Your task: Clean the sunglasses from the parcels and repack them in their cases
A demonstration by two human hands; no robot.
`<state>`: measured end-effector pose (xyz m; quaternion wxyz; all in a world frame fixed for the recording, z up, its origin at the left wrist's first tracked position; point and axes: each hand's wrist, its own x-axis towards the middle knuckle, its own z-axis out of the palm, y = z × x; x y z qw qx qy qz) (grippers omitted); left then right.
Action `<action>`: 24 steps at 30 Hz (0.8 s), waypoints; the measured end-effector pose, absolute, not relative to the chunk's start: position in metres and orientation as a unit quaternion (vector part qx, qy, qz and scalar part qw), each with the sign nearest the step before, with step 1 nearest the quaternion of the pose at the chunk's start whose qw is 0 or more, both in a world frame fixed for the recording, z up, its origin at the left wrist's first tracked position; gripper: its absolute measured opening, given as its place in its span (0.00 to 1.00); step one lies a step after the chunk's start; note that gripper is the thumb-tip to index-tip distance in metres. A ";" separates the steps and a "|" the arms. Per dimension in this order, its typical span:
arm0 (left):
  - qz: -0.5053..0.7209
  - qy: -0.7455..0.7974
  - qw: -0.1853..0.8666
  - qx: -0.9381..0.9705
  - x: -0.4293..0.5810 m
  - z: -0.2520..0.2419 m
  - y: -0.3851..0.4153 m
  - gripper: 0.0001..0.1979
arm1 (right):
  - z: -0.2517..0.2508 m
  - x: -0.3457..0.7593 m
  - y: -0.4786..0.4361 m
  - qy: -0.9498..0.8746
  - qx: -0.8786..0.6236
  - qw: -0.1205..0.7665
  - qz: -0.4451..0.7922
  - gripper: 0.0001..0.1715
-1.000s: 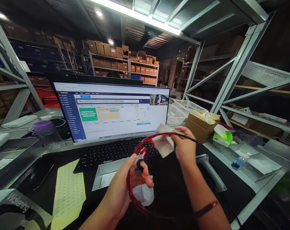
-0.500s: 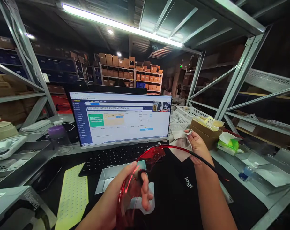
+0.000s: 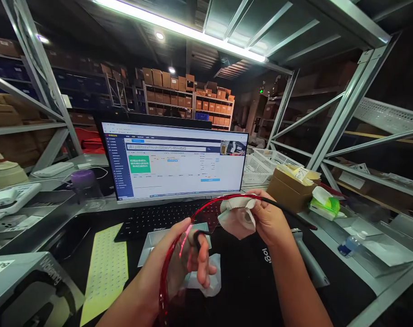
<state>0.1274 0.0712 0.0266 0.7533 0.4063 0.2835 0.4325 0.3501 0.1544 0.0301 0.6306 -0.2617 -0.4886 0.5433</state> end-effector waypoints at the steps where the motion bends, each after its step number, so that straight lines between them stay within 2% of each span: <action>1: 0.438 0.294 0.742 0.413 0.126 0.027 0.071 0.30 | 0.030 0.349 0.155 -0.491 -0.262 0.631 0.541 0.26; 3: 0.462 0.334 0.682 0.459 0.122 0.029 0.072 0.30 | 0.030 0.353 0.161 -0.489 -0.264 0.640 0.530 0.26; 4: 0.476 0.369 0.617 0.506 0.120 0.031 0.072 0.28 | 0.030 0.356 0.165 -0.486 -0.268 0.646 0.524 0.26; 8: 0.506 0.491 0.182 0.686 0.109 0.036 0.072 0.13 | 0.033 0.382 0.181 -0.468 -0.286 0.677 0.491 0.26; 9: 0.506 0.485 0.097 0.706 0.107 0.037 0.072 0.11 | 0.034 0.389 0.183 -0.466 -0.288 0.685 0.480 0.26; 11: 0.509 0.441 -0.006 0.739 0.104 0.036 0.072 0.10 | 0.035 0.401 0.183 -0.465 -0.292 0.698 0.459 0.26; 14: 0.497 0.363 -0.085 0.783 0.102 0.036 0.074 0.06 | 0.039 0.411 0.176 -0.476 -0.295 0.702 0.440 0.25; 17: 0.446 0.311 -0.121 0.831 0.101 0.036 0.076 0.07 | 0.044 0.413 0.165 -0.489 -0.288 0.702 0.430 0.25; 24: 0.336 0.299 -0.096 0.888 0.091 0.034 0.079 0.14 | 0.054 0.422 0.145 -0.496 -0.280 0.730 0.377 0.24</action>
